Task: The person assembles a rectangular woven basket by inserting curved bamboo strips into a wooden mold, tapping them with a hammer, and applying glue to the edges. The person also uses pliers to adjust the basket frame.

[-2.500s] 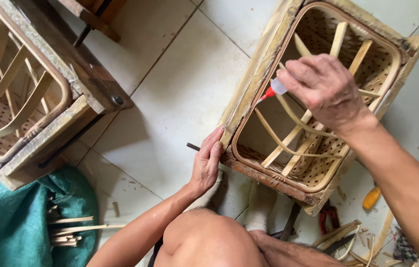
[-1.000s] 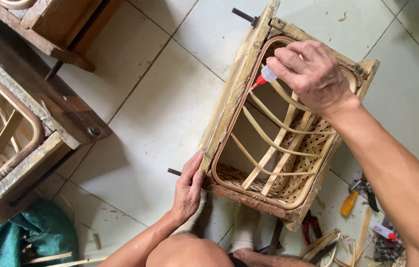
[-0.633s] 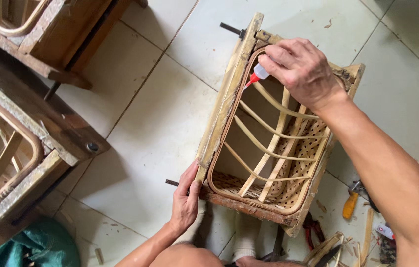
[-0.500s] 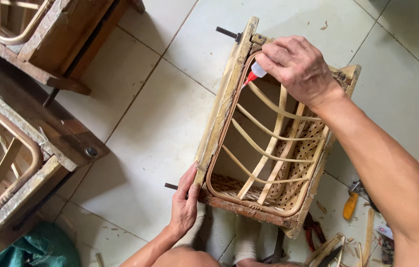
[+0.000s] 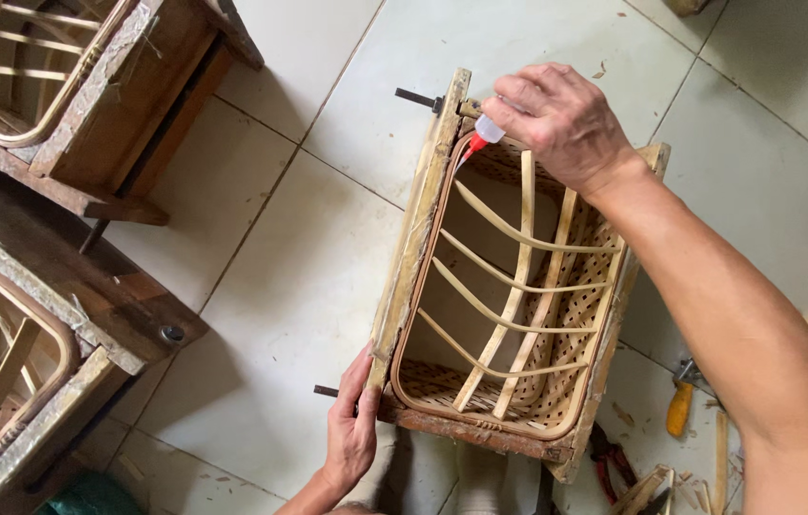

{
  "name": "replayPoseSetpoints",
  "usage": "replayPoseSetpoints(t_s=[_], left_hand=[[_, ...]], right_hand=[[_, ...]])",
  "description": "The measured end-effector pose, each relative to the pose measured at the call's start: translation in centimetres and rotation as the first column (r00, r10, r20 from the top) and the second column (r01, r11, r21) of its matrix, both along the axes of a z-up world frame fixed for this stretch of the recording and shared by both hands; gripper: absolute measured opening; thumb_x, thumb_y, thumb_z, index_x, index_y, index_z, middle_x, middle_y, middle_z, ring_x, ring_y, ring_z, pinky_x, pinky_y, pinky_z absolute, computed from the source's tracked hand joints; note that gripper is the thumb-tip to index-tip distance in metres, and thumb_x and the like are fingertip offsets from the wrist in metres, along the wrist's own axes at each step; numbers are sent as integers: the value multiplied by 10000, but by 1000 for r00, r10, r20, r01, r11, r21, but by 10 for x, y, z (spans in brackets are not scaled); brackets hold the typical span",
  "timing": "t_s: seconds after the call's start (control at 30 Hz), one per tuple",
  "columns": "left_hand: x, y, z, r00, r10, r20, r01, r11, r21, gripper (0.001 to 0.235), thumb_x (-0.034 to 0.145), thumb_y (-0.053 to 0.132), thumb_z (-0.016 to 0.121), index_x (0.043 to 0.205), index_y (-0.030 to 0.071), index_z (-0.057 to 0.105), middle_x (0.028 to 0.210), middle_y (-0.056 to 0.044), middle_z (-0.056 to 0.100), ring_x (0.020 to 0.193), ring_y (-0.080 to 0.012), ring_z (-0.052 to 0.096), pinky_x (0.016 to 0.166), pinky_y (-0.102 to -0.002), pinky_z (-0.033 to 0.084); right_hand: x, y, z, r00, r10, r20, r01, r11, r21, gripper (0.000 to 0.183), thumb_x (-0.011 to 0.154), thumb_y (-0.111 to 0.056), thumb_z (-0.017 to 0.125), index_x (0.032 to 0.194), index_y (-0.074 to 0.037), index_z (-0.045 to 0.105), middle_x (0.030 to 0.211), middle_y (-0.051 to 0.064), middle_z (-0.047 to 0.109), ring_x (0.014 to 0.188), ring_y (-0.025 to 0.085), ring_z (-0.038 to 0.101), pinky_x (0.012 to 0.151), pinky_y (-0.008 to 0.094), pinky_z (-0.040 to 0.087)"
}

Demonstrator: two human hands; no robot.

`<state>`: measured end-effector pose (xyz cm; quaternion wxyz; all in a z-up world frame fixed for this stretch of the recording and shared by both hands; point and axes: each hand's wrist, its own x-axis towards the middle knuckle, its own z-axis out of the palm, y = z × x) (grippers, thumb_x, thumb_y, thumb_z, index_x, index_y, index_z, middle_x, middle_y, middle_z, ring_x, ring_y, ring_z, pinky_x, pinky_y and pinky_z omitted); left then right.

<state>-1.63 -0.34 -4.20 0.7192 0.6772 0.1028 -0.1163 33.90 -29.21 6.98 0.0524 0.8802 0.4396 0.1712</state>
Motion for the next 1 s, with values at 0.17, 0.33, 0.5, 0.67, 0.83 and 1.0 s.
replayPoseSetpoints(t_s=[0.17,0.33,0.5,0.67,0.83,1.0], left_hand=[[0,1,1,1000,-14,-21,14,1000,3,457,1062,143,485,1505,29,491,1599,-152,466,1487,-274,422,1220,-396,332],[0,1,0,999,-16,-43,16,1000,0,452,1062,142,489,1501,35,496,1599,-148,466,1490,-275,420,1222,-399,332],[-1,0,-1,1000,0,13,0,1000,-9,452,1062,122,488,1500,12,493,1601,-161,464,1488,-281,424,1222,-398,322],[1,1,0,1000,-5,10,5,1000,-15,450,1059,111,484,1495,1,494,1598,-165,466,1488,-284,426,1219,-396,322],[4,0,4,1000,-8,25,9,1000,-27,456,1061,110,477,1500,-13,482,1594,-172,470,1485,-288,428,1220,-398,318],[5,2,5,1000,-12,16,13,999,-41,456,1058,109,475,1495,-21,482,1591,-179,468,1481,-289,428,1217,-400,316]], right_hand=[[2,-3,-6,1000,-9,22,9,1000,-25,187,1026,-110,737,1201,-174,745,1240,-6,683,1176,194,662,1037,306,589],[4,-2,-11,1000,-12,29,13,999,-30,180,994,-132,749,1169,-172,745,1201,-16,699,1143,186,670,1031,319,590],[10,1,-7,998,-24,61,28,998,-51,167,997,-116,749,1154,-173,752,1183,-15,705,1144,180,674,1059,327,587],[14,-11,-11,997,-60,51,62,998,-32,179,985,-86,742,1153,-144,756,1224,11,709,1152,214,673,1021,341,588],[23,-28,-24,990,-133,48,134,991,-22,183,988,-61,736,1150,-144,759,1223,18,710,1150,221,674,1041,351,576],[-14,-47,-15,913,-394,-104,403,912,75,193,969,-80,782,1157,-99,748,1177,55,714,1072,240,667,973,390,550]])
